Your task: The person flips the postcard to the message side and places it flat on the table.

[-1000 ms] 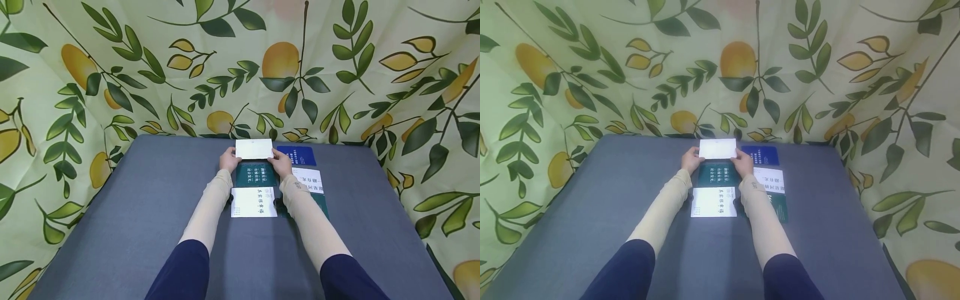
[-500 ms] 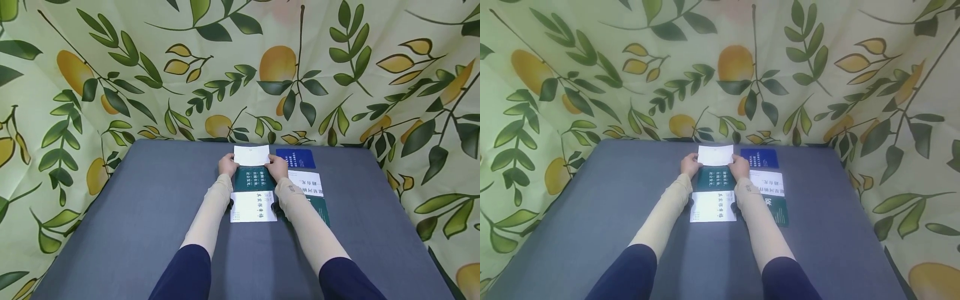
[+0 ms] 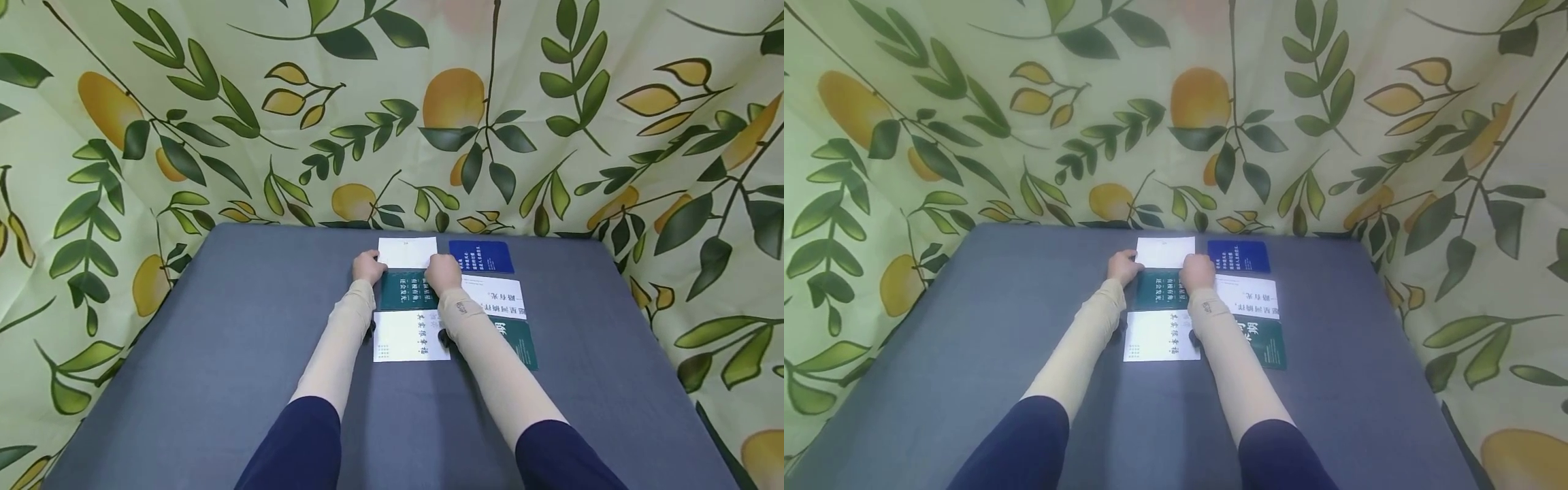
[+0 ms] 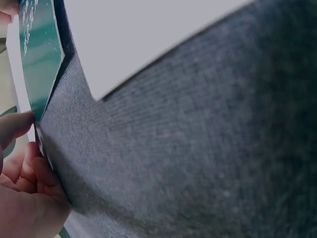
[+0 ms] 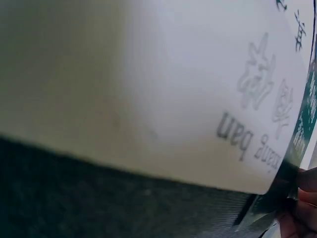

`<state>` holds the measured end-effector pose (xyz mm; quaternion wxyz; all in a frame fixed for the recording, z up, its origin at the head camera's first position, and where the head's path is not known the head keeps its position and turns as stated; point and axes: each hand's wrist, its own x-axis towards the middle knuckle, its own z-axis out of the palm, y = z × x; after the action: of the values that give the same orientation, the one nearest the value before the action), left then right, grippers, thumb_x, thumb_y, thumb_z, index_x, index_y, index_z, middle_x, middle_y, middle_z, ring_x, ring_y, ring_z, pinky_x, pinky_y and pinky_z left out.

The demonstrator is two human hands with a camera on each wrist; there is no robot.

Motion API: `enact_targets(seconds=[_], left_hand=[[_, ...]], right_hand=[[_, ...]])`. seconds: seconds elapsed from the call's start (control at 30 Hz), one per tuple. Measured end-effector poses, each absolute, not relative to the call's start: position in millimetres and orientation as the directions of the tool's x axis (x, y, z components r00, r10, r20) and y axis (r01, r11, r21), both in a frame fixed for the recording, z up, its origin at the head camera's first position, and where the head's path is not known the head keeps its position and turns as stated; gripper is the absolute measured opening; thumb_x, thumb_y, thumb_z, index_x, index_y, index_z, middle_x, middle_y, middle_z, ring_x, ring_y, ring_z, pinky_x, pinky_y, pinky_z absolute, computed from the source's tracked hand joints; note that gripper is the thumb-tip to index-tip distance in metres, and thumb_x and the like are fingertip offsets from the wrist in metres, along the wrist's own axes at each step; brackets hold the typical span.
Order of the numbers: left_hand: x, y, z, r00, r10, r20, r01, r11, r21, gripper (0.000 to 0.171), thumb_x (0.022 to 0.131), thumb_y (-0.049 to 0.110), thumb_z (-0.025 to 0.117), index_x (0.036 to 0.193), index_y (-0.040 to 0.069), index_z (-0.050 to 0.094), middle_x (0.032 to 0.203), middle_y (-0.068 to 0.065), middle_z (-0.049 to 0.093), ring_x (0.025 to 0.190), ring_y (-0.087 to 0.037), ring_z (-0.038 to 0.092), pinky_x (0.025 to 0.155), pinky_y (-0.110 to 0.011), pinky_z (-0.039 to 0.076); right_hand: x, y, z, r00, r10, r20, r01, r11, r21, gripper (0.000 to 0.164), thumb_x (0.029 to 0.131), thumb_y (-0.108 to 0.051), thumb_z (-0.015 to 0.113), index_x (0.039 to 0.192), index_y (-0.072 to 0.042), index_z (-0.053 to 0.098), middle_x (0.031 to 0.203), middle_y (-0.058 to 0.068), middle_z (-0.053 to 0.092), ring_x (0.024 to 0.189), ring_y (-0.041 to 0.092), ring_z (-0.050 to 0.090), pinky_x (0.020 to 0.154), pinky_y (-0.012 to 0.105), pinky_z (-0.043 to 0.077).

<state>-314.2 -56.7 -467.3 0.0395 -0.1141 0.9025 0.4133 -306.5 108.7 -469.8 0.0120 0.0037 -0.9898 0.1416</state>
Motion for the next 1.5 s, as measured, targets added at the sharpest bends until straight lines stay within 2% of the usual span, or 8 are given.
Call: enact_targets(seconds=[0.23, 0.4, 0.63, 0.9, 1.23, 1.37, 1.47, 1.5], left_hand=[[-310, -57, -468, -0.972, -0.17, -0.161, -0.233, 0.656, 0.718, 0.047, 0.084, 0.012, 0.063, 0.129, 0.004, 0.055, 0.132, -0.014, 0.056, 0.124, -0.032, 0.048, 0.104, -0.04, 0.041], [-310, -52, -470, -0.976, -0.179, -0.124, -0.214, 0.684, 0.697, 0.047, 0.084, 0.013, 0.062, 0.13, 0.005, 0.054, 0.131, -0.015, 0.057, 0.12, -0.034, 0.047, 0.103, -0.039, 0.038], [-310, -47, -467, -0.977, -0.2, -0.076, -0.203, 0.754, 0.625, 0.047, 0.086, 0.013, 0.06, 0.131, 0.003, 0.052, 0.128, -0.016, 0.059, 0.118, -0.032, 0.052, 0.102, -0.038, 0.029], [-300, -41, -456, -0.96, -0.256, -0.11, -0.264, 0.711, 0.652, 0.041, 0.087, 0.02, 0.058, 0.123, 0.0, 0.056, 0.125, -0.02, 0.054, 0.116, -0.034, 0.042, 0.098, -0.042, 0.038], [-312, -8, -446, -0.99, -0.132, -0.04, -0.116, 0.636, 0.763, 0.04, 0.09, 0.021, 0.055, 0.126, 0.006, 0.055, 0.126, -0.018, 0.047, 0.117, -0.03, 0.039, 0.092, -0.036, 0.039], [-358, 13, -510, -1.0, -0.012, 0.026, 0.013, 0.609, 0.793, 0.037, 0.092, 0.023, 0.047, 0.124, 0.009, 0.058, 0.115, -0.012, 0.055, 0.103, -0.023, 0.051, 0.084, -0.032, 0.044], [-391, 33, -563, -0.998, 0.061, -0.004, 0.029, 0.527, 0.85, 0.041, 0.097, 0.034, 0.041, 0.129, 0.013, 0.055, 0.121, -0.007, 0.059, 0.108, -0.02, 0.056, 0.085, -0.031, 0.046], [-392, 39, -565, -0.994, 0.089, -0.059, -0.009, 0.476, 0.879, 0.043, 0.098, 0.037, 0.039, 0.132, 0.015, 0.052, 0.128, -0.004, 0.058, 0.116, -0.019, 0.054, 0.091, -0.031, 0.046]], right_hand=[[-298, 107, -466, -0.999, -0.035, -0.007, -0.033, 0.981, -0.191, 0.026, 0.087, -0.013, 0.054, 0.097, 0.004, 0.07, 0.109, 0.019, 0.059, 0.101, 0.032, 0.054, 0.09, 0.043, 0.048], [-298, 111, -461, -0.998, -0.008, -0.056, 0.006, 0.968, -0.252, 0.029, 0.087, -0.013, 0.051, 0.107, 0.0, 0.067, 0.122, 0.019, 0.05, 0.108, 0.035, 0.049, 0.091, 0.048, 0.047], [-300, 118, -457, -0.998, -0.016, -0.068, 0.007, 0.947, -0.322, 0.035, 0.088, -0.015, 0.049, 0.119, -0.006, 0.062, 0.128, 0.019, 0.052, 0.115, 0.036, 0.046, 0.097, 0.051, 0.041], [-298, 137, -453, -0.996, -0.023, 0.086, -0.056, 0.909, -0.414, 0.038, 0.092, -0.016, 0.048, 0.128, -0.005, 0.056, 0.129, 0.02, 0.052, 0.119, 0.038, 0.045, 0.101, 0.05, 0.038], [-305, 202, -452, -0.988, 0.137, 0.065, 0.084, 0.854, -0.513, 0.047, 0.093, -0.022, 0.046, 0.134, 0.0, 0.046, 0.136, 0.027, 0.041, 0.127, 0.044, 0.034, 0.104, 0.057, 0.029], [-301, 221, -451, -0.974, 0.227, 0.017, 0.178, 0.805, -0.566, 0.052, 0.093, -0.022, 0.046, 0.139, 0.0, 0.039, 0.14, 0.028, 0.035, 0.129, 0.044, 0.031, 0.108, 0.055, 0.027], [-301, 232, -450, -0.965, 0.258, -0.039, 0.226, 0.751, -0.621, 0.056, 0.094, -0.023, 0.046, 0.143, 0.001, 0.032, 0.143, 0.029, 0.03, 0.132, 0.044, 0.027, 0.11, 0.054, 0.024], [-301, 236, -450, -0.963, 0.263, -0.058, 0.238, 0.733, -0.638, 0.058, 0.094, -0.023, 0.046, 0.143, 0.002, 0.029, 0.144, 0.03, 0.03, 0.133, 0.044, 0.026, 0.111, 0.053, 0.023]])
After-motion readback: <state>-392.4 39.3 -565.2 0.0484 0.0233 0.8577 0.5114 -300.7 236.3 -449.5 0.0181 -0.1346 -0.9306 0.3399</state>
